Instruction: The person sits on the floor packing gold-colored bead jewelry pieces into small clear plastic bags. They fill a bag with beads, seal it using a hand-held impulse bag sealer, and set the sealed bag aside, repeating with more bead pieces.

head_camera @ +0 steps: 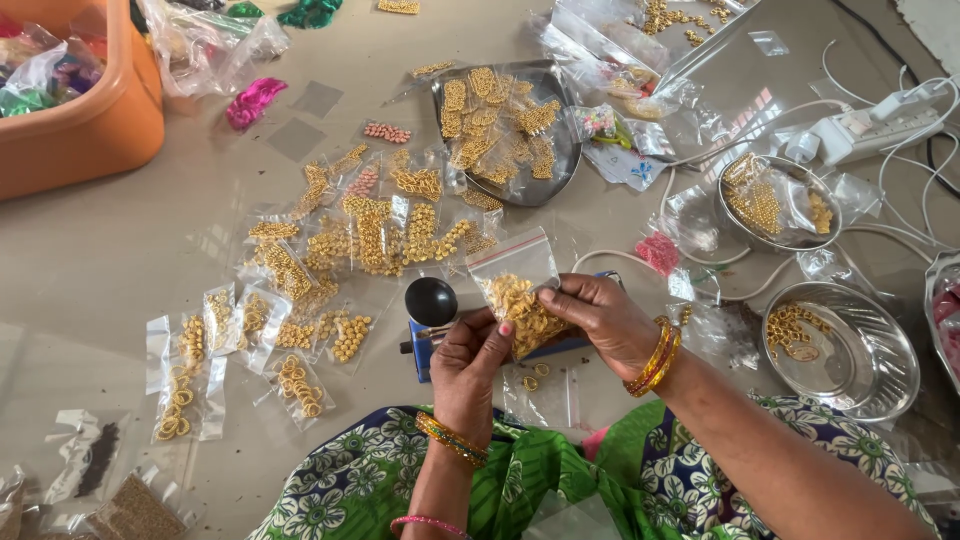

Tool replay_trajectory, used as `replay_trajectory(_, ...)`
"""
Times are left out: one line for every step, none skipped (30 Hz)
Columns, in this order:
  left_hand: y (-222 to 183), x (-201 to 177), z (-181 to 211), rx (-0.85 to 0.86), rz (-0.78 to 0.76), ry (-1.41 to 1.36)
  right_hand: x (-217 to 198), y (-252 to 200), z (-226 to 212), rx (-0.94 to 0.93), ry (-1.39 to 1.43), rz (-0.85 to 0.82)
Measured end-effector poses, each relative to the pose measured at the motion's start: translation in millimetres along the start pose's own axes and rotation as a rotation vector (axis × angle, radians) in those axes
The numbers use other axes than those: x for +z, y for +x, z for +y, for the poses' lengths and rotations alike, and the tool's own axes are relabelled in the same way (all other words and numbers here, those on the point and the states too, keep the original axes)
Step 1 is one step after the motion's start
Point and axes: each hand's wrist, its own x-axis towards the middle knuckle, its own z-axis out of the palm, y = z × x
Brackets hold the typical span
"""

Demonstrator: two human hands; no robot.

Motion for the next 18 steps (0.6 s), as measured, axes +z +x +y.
replay_trajectory(0,1,1,0.015,-0.017,0.002,-1,0,1,-0.029,-0.029,-0.059)
replay_trajectory(0,0,0,0.016,-0.017,0.002,-1,0,1,-0.029,-0.030,-0.059)
replay_trajectory(0,-1,-1,0.034,-0.036,-0.002,-2,-1,1,-0.056,-0.091,-0.082)
replay_trajectory(1,-3,-3,0.053,-0.055,-0.006,-2,-2,1,-0.083,-0.151,-0.105)
replay_trajectory(1,-3,-2,0.053,-0.054,-0.006,2,-3,-4,-0.083,-0.151,-0.106)
replay_trajectory(0,-2,-1,0.045,-0.053,-0.015,5,-5,-8,-0.066,-0.147,-0.104)
replay_trajectory(0,-1,-1,0.036,-0.052,-0.025,8,-6,-12,-0.049,-0.143,-0.103)
replay_trajectory(1,-1,-1,0.036,-0.053,-0.025,7,-6,-12,-0.049,-0.143,-0.102)
replay_trajectory(1,-1,-2,0.034,-0.045,-0.019,6,-6,-11,-0.062,-0.147,-0.114)
replay_trajectory(1,-1,-2,0.031,-0.037,-0.012,5,-5,-10,-0.075,-0.152,-0.126)
replay_trajectory(1,-5,-8,0.031,-0.039,-0.012,5,-5,-8,-0.076,-0.151,-0.125)
replay_trajectory(4,-9,-13,0.030,-0.044,0.037,4,-4,-6,-0.052,-0.112,-0.105)
replay_trajectory(6,-12,-17,0.029,-0.049,0.085,3,-3,-6,-0.028,-0.072,-0.086)
replay_trajectory(6,-16,-19,0.030,-0.069,0.087,5,-1,-6,-0.043,-0.072,-0.071)
replay_trajectory(7,-18,-22,0.017,-0.061,0.203,6,0,-8,-0.033,-0.024,-0.040)
replay_trajectory(8,-19,-26,0.002,-0.060,0.319,4,-1,-9,-0.024,0.025,-0.001)
replay_trajectory(9,-19,-29,0.002,-0.088,0.321,-1,-1,-10,-0.041,0.026,0.021)
replay_trajectory(11,-19,-30,-0.001,-0.093,0.330,-6,0,-12,-0.093,-0.025,-0.023)
